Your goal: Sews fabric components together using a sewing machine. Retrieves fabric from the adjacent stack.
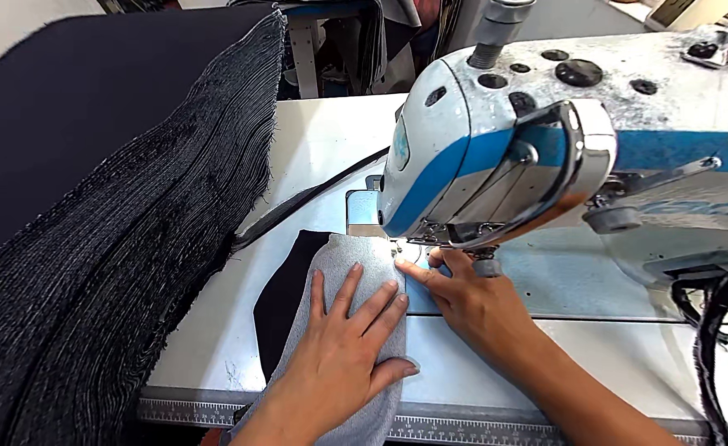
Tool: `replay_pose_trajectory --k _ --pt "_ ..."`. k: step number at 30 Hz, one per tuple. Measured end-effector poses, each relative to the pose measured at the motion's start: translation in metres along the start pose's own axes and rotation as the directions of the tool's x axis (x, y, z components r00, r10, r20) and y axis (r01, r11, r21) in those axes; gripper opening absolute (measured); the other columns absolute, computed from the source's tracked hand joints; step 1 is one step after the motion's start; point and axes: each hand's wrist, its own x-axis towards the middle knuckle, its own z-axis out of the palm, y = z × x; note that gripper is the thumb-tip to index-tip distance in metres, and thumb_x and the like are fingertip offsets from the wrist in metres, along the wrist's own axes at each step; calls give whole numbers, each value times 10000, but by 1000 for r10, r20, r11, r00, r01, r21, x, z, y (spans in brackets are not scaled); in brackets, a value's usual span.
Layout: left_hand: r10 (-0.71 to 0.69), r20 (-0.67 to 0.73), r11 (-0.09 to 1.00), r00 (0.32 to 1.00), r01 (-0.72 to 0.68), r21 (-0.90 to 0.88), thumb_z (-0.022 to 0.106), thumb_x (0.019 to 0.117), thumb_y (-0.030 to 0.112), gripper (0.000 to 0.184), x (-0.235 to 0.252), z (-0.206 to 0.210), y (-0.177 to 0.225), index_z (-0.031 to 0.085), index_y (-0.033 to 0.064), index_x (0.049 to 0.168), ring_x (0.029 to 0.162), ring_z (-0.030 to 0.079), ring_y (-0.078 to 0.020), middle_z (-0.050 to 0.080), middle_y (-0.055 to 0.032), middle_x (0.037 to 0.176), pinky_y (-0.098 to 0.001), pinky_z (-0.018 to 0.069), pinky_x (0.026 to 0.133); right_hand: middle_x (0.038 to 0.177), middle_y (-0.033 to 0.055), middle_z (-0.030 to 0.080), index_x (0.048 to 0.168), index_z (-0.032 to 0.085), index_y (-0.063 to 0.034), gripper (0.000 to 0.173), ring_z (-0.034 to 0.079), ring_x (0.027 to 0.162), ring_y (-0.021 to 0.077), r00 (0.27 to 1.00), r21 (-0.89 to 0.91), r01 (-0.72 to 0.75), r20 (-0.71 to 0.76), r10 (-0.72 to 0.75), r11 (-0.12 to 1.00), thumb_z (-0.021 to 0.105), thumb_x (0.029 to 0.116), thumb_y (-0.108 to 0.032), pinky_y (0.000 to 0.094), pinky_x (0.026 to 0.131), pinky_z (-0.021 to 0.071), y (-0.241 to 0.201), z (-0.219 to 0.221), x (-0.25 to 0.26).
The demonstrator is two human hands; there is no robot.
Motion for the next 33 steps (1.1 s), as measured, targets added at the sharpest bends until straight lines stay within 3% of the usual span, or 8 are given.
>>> replay_pose_trajectory --k 4,7,10,14,17,27,33 --pt "-8 4 1000 1000 8 -11 314 1016 676 656 0 0 1 564 278 1474 1496 363 -388 532 32 1536 -798 232 1092 974 114 697 1185 792 -271 411 665 924 303 1000 74 -12 -10 13 997 503 918 -154 433 777 522 4 -5 -2" --pt "-6 11 1000 1000 7 -21 322 1013 675 654 -1 -2 0 562 279 1475 1495 359 -396 535 15 1533 -804 236 1086 970 62 697 1089 807 -153 353 663 906 210 994 157 -92 -43 100 983 494 927 -145 345 768 547 14 -22 -16" --pt "-7 28 999 1000 8 -45 337 1020 659 643 -1 -4 -2 549 269 1485 1508 339 -387 522 15 1544 -803 216 1096 960 95 713 1024 815 -108 350 672 890 196 975 123 -201 -70 211 972 477 936 -126 305 744 545 26 -41 -50" --pt "-6 39 999 999 8 -50 349 1026 644 634 -1 -4 -1 544 259 1490 1518 323 -380 511 18 1554 -810 199 1099 1012 189 725 1005 808 -59 334 671 964 249 948 101 -304 -66 311 947 481 937 -72 305 831 518 25 -59 -85" --pt "-11 42 999 999 12 -32 329 1027 652 636 0 -4 -1 544 274 1490 1522 317 -369 498 37 1564 -804 190 1108 1013 196 717 1041 800 -62 342 660 980 287 958 44 -275 -75 277 961 471 948 -76 332 866 505 20 -56 -87" --pt "-25 69 998 997 29 -58 365 1012 658 642 25 -4 -21 570 255 1469 1523 313 -367 500 35 1559 -795 173 1119 1003 182 719 1056 801 -72 355 653 972 282 959 30 -269 -89 271 963 463 951 -90 323 864 497 19 -55 -86" --pt "-18 107 997 994 26 -68 402 1001 654 674 48 -4 -38 582 176 1441 1544 257 -368 484 18 1571 -793 128 1130 1003 177 719 1057 799 -82 345 647 985 267 957 35 -282 -66 284 959 470 950 -77 302 872 487 18 -55 -85"
